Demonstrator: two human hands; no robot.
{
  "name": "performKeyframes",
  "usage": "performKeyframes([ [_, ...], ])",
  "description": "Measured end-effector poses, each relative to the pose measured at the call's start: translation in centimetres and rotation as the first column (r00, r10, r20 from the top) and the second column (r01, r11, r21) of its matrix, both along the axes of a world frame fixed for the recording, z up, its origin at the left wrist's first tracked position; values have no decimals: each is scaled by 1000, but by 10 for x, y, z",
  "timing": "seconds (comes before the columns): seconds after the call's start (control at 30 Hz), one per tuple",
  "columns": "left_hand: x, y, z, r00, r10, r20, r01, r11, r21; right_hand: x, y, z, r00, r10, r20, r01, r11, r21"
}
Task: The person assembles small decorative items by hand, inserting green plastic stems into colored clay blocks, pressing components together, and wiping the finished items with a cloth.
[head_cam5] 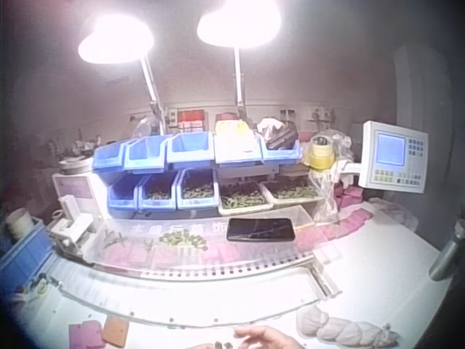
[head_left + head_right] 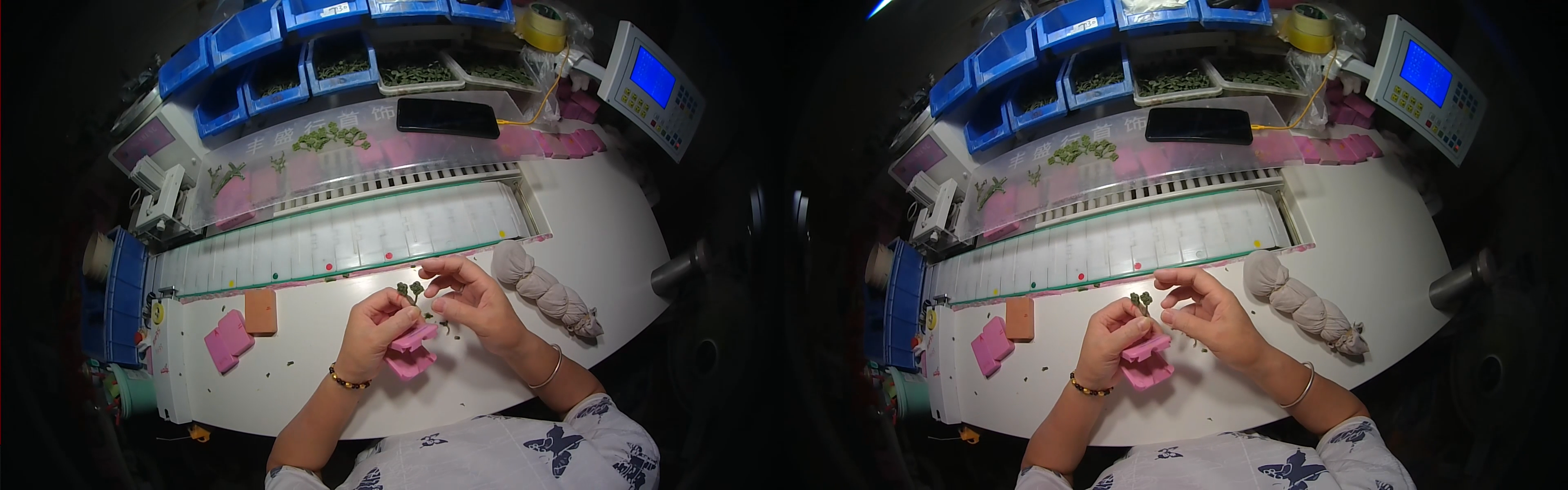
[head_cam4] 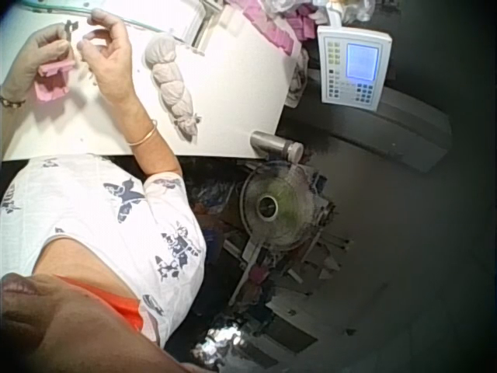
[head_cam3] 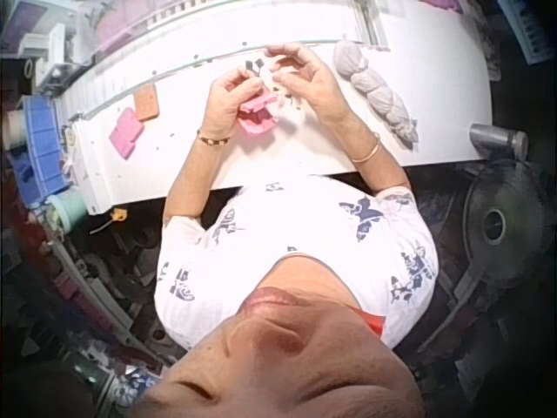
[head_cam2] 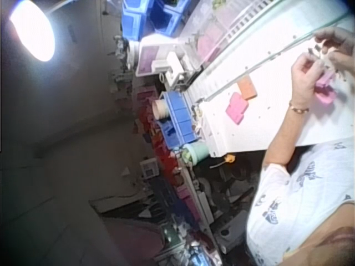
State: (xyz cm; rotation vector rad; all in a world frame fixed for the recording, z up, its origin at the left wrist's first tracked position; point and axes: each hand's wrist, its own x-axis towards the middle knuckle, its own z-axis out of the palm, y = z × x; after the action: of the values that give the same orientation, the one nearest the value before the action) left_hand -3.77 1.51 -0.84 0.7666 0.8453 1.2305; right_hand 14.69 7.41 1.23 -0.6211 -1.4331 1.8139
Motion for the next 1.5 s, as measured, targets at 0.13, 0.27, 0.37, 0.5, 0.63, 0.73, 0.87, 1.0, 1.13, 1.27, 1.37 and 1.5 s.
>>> performKeyframes([
  [0.13, 1, 0, 0, 999, 35, -16, -35, 999, -4, 0, 0, 0, 1000, -2, 21, 2, 999, -36],
  [0.27, 3, 0, 0, 999, 41, -28, -41, 999, 0, -1, -1, -2, 1000, -1, 11, 1, 1000, -13],
  [0.37, 4, -1, -2, 997, 56, -49, -55, 998, 21, -1, -1, -2, 1000, 6, 17, -6, 1000, -11],
  [0.5, 5, -1, -1, 992, 72, -103, -70, 997, 27, -1, -1, -3, 1000, 13, 26, -13, 1000, 1],
  [0.63, 7, -1, 0, 983, 89, -161, -80, 995, 61, -2, -1, -5, 1000, 19, 24, -19, 1000, 20],
  [0.73, 7, -1, 1, 984, 91, -153, -80, 994, 77, -2, 0, -5, 999, 24, 22, -25, 1000, 17],
  [0.87, 7, 0, 0, 982, 92, -167, -78, 993, 85, -3, 1, -6, 1000, 13, 19, -13, 1000, 20],
  [1.0, 5, 1, 0, 981, 72, -182, -64, 997, 50, -1, 2, -8, 1000, -11, 0, 11, 999, -49],
  [1.13, -12, 14, 9, 940, 81, -333, -76, 997, 27, -3, 2, -8, 995, -101, 7, 102, 993, -59],
  [1.27, -36, 68, 55, 873, 79, -482, -88, 996, 3, 5, 4, -11, 984, -168, 52, 171, 984, -49],
  [1.37, -73, 126, 72, 704, 172, -689, -92, 984, 151, -1, 2, -9, 983, -180, 45, 181, 983, -33],
  [1.5, -93, 173, 95, 590, 225, -775, -200, 971, 130, -6, 2, -13, 983, -176, 54, 176, 984, -4],
])
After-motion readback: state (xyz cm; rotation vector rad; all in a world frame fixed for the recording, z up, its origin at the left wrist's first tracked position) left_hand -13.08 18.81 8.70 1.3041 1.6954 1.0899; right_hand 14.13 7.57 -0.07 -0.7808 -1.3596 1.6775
